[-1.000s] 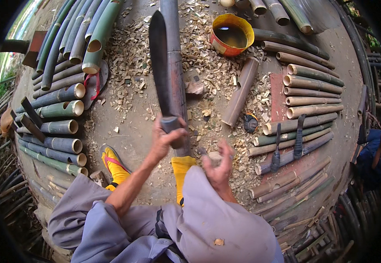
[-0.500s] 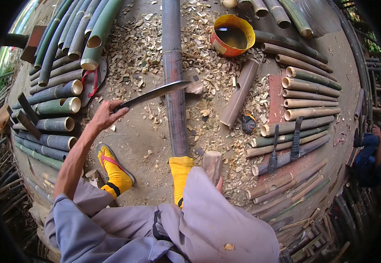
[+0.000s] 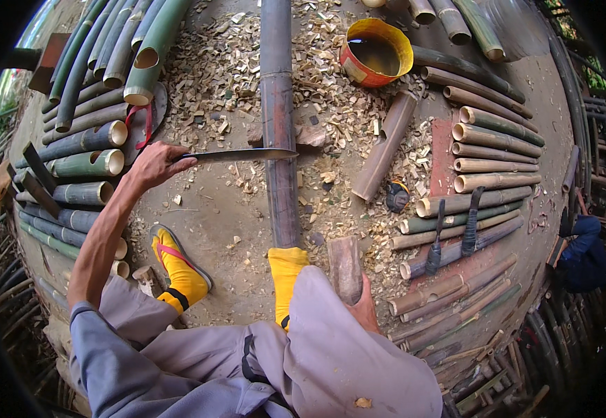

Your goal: The person carves a hole into a long bamboo pole using a knife and a wooden mallet, then smooths the interior edges with a chisel and a smaller blade.

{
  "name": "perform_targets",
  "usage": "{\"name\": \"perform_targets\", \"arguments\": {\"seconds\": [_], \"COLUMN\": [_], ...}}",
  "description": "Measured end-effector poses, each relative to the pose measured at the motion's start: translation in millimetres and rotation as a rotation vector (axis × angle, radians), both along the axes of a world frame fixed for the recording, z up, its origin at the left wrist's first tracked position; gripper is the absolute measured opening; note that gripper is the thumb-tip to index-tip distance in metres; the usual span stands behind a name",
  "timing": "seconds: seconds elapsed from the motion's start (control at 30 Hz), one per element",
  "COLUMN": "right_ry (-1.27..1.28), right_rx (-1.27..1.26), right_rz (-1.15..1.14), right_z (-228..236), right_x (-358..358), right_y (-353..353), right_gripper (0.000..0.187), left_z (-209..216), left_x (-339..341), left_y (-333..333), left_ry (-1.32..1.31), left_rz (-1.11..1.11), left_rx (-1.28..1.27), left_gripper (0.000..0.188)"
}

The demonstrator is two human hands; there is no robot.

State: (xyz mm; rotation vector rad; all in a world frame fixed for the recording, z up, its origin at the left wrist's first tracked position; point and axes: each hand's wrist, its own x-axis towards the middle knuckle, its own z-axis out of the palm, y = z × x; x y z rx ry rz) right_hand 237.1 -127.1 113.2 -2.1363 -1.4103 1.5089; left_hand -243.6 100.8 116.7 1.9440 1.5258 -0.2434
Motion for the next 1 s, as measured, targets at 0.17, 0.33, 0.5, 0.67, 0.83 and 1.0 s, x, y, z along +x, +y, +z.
{"name": "perform_targets", "arguments": {"seconds": [0.17, 0.33, 0.5, 0.67, 0.83, 1.0], "right_ry": [0.019, 0.028, -0.005, 0.246, -0.065, 0.241], "right_rx": [-0.032, -0.056, 0.591, 0.881, 0.307, 0.829], "right_rz": [0.009, 0.049, 0.195, 0.079, 0.836, 0.463], "right_z": [7.1, 38.0, 69.3, 44.2, 52.5, 113.8], "right_x": [-1.2, -14.4, -45.6, -93.3, -103.0, -117.8], "right_y": [7.3, 59.3, 175.1, 237.8, 276.8, 297.6], "right_gripper": [0.096, 0.102, 0.105, 0.103, 0.099, 0.099], "left_z": [-3.3, -10.7, -14.8, -5.1, -13.0, -15.0], "left_x": [-1.5, -0.3, -9.5, 3.3, -1.1, -5.6], "left_y": [-3.3, -1.8, -5.5, 5.7, 6.3, 5.1], "left_ry": [-0.025, 0.005, 0.05, 0.014, 0.027, 0.047], "left_rz": [-0.043, -0.081, -0.095, -0.067, -0.063, -0.072], "left_rx": [0.073, 0.1, 0.133, 0.101, 0.061, 0.043], "left_gripper": [0.046, 0.047, 0.042, 0.044, 0.048, 0.054]}}
